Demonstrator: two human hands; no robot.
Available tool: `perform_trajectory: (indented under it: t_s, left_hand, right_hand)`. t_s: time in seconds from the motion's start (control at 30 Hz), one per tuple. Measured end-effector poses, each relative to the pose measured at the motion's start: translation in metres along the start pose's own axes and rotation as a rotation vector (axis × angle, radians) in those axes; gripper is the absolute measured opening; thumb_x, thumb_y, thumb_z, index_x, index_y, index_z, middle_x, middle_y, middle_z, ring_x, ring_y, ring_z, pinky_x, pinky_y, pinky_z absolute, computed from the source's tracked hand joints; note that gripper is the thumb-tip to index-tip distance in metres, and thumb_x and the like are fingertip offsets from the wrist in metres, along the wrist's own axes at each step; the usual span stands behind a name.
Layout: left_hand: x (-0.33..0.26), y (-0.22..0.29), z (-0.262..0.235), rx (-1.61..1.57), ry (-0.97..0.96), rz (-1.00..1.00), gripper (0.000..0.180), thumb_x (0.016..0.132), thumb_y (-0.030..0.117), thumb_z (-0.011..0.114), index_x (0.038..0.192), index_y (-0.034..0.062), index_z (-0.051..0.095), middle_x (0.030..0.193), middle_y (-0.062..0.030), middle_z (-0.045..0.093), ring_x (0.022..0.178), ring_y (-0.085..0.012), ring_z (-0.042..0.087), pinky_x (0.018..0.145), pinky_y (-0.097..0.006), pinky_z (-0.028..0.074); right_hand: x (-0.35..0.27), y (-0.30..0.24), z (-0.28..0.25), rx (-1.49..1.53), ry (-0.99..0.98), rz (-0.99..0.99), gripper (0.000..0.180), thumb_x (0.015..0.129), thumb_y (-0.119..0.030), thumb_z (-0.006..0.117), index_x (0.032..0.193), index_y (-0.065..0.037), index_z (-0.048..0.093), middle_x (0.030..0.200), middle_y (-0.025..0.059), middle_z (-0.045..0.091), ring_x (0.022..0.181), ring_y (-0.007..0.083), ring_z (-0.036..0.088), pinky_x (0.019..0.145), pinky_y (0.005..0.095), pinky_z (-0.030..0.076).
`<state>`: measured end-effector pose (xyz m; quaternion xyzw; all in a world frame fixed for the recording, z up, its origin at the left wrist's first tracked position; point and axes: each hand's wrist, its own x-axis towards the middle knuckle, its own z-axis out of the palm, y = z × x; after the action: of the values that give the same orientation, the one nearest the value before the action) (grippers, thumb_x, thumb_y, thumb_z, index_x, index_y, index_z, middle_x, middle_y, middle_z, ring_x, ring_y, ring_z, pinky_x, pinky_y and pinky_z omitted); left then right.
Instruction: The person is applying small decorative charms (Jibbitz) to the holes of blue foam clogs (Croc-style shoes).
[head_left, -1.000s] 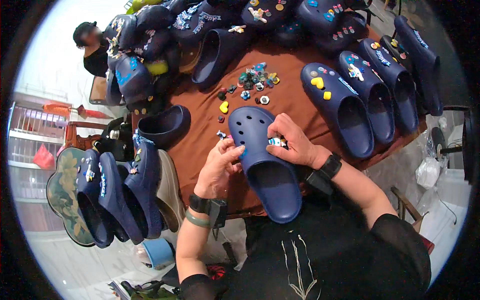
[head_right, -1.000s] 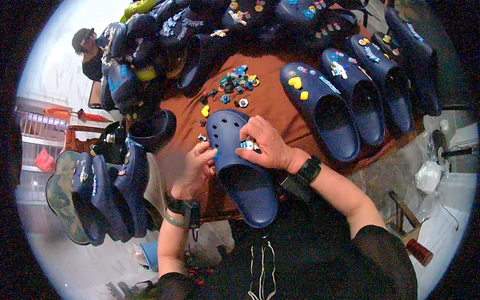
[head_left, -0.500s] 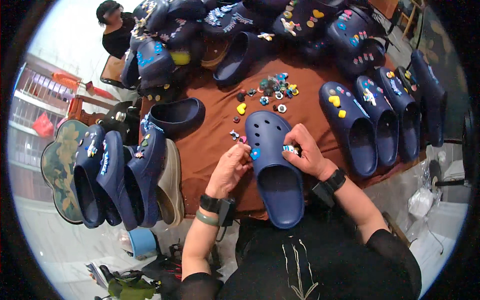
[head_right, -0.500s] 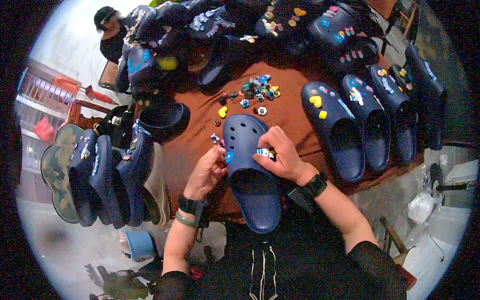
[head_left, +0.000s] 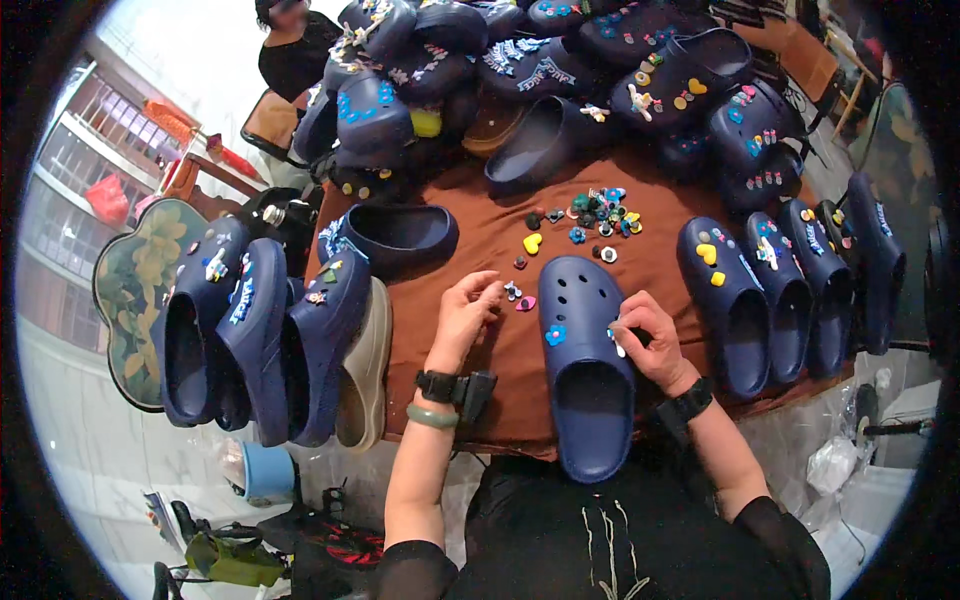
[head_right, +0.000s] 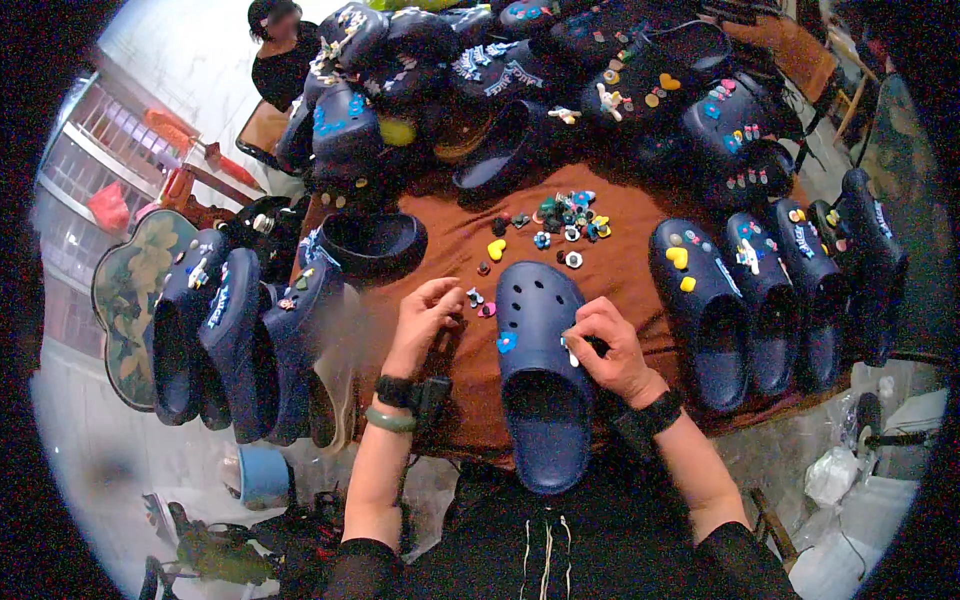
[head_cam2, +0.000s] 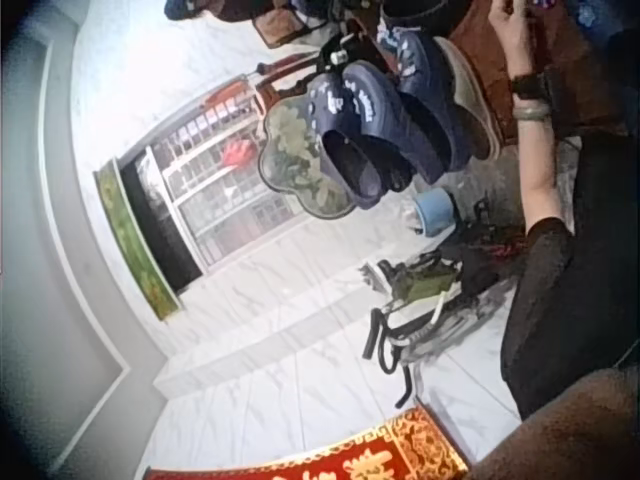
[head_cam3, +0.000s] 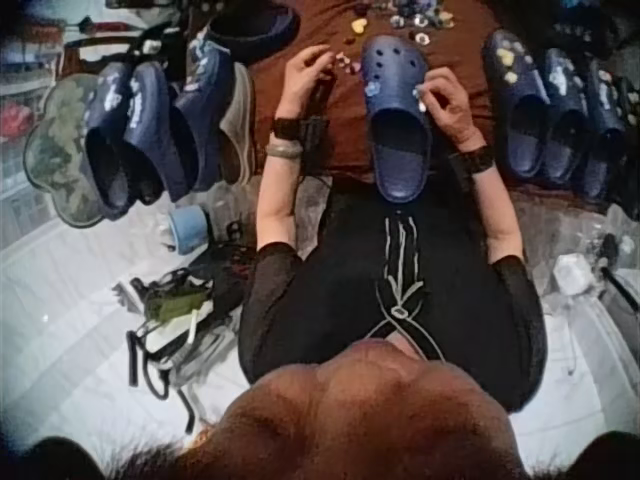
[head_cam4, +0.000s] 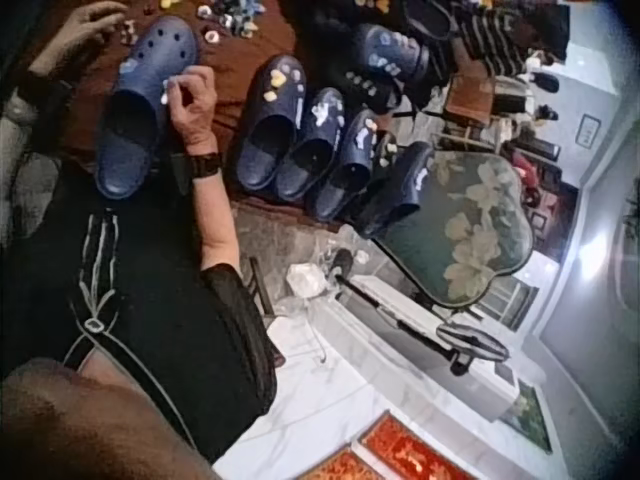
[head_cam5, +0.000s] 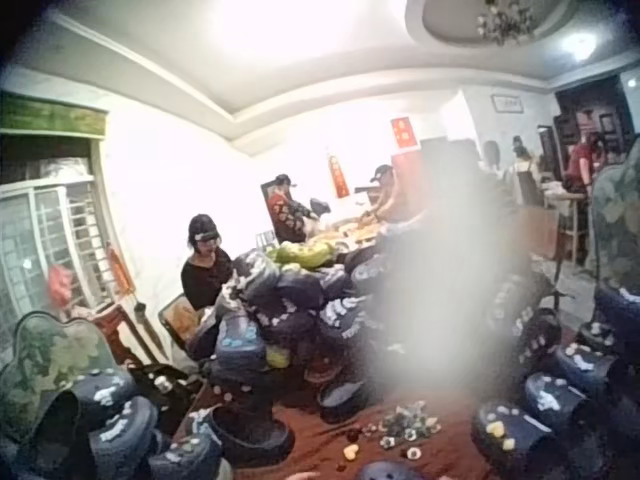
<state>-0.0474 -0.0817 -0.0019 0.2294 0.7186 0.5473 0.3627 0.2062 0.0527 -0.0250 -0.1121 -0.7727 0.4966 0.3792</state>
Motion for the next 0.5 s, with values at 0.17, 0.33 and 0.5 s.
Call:
perform_trajectory:
  t_s: [0.17, 0.33, 0.5]
  left_hand:
    - [0.026, -0.020, 0.016, 0.701, 0.032, 0.409, 0.019, 0.079, 0.014, 0.073, 0.091, 0.0007, 0.067, 0.086, -0.0055, 0.065, 0.077, -0.0117, 0.061, 0.066, -0.027, 0.049]
    - [0.015, -0.010, 0.009, 0.107, -0.022, 0.109, 0.011, 0.084, 0.011, 0.067, 0.088, 0.0006, 0.065, 0.075, -0.0031, 0.065, 0.067, -0.0098, 0.060, 0.060, -0.024, 0.048]
    - [-0.014, 0.023, 0.018, -0.328, -0.077, -0.015, 0.010, 0.091, 0.010, 0.062, 0.095, 0.0009, 0.065, 0.085, -0.0030, 0.066, 0.068, -0.0073, 0.059, 0.059, -0.020, 0.048]
  right_hand:
    - [0.000, 0.001, -0.003, -0.021, 0.024, -0.012, 0.008, 0.080, -0.008, 0.070, 0.082, -0.004, 0.063, 0.085, 0.0088, 0.056, 0.082, 0.0222, 0.056, 0.074, 0.0308, 0.045]
    - [0.004, -0.003, -0.003, -0.009, 0.030, 0.006, 0.008, 0.078, -0.006, 0.069, 0.080, -0.005, 0.061, 0.085, 0.0098, 0.055, 0.084, 0.0237, 0.056, 0.076, 0.0327, 0.046]
    - [0.005, -0.003, -0.005, 0.001, 0.032, -0.021, 0.008, 0.079, -0.007, 0.069, 0.080, -0.005, 0.061, 0.085, 0.0095, 0.055, 0.083, 0.0242, 0.056, 0.075, 0.0333, 0.046]
